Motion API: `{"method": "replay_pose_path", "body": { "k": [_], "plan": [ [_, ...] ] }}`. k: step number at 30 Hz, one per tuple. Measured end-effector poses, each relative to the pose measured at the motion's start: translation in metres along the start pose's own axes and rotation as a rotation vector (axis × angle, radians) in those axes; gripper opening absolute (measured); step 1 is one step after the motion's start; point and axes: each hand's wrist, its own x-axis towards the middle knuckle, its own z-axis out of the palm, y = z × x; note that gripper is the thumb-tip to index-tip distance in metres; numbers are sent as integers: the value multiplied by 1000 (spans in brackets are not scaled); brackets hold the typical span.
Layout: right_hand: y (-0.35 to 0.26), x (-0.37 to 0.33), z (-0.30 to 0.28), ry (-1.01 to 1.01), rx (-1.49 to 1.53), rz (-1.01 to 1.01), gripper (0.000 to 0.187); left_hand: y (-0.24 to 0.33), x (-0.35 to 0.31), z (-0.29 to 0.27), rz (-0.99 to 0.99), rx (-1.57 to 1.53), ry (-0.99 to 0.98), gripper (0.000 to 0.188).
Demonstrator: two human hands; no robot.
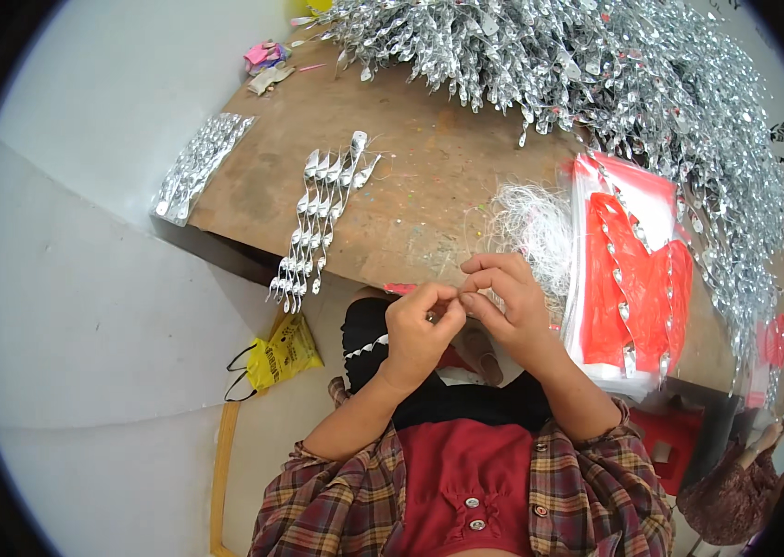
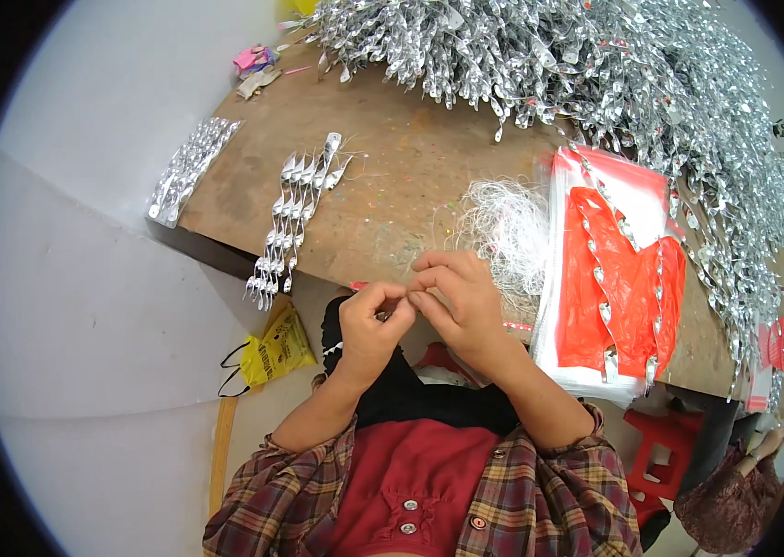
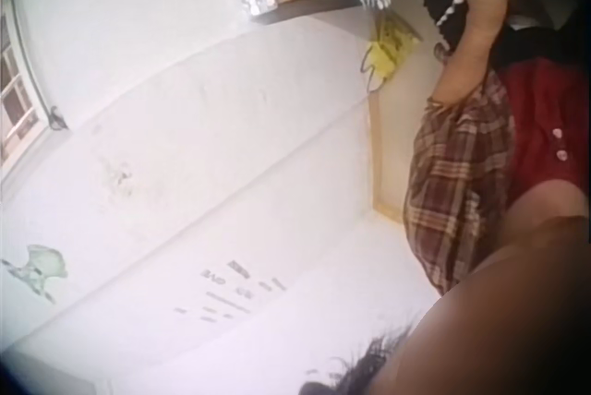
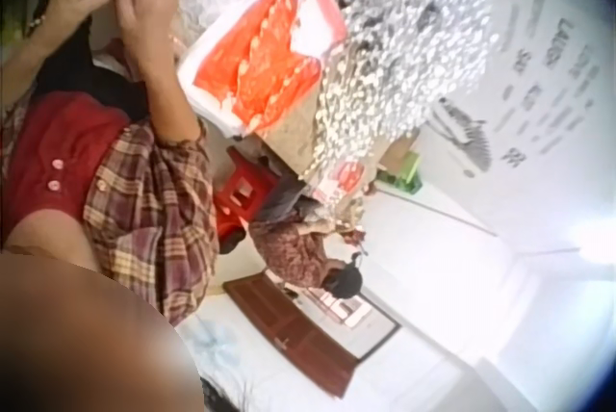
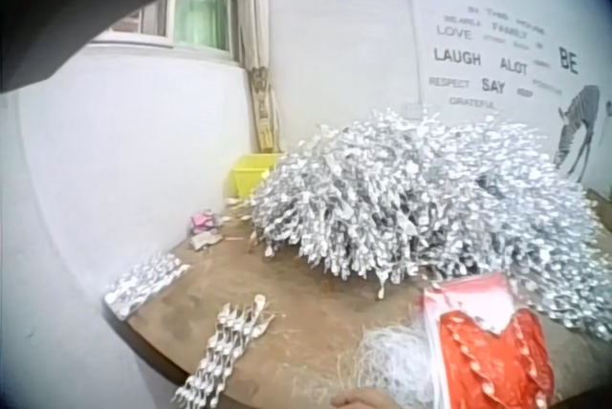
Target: Packaging silver tinsel decorations into plastic bags and attaching small clips or hooks.
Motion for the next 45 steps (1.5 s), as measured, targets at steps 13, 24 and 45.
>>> {"method": "replay_pose_path", "body": {
  "k": [13,24,45],
  "plan": [
    [9,-6,-5,54,302,66,10,-3,6,-11,-537,-978,-261,13],
    [5,-12,0,95,55,-56,13,2,4,-9,-493,-795,-174,11],
    [17,-4,-6,6,1469,599,7,8,4,-13,-581,-854,-401,15]
  ]
}}
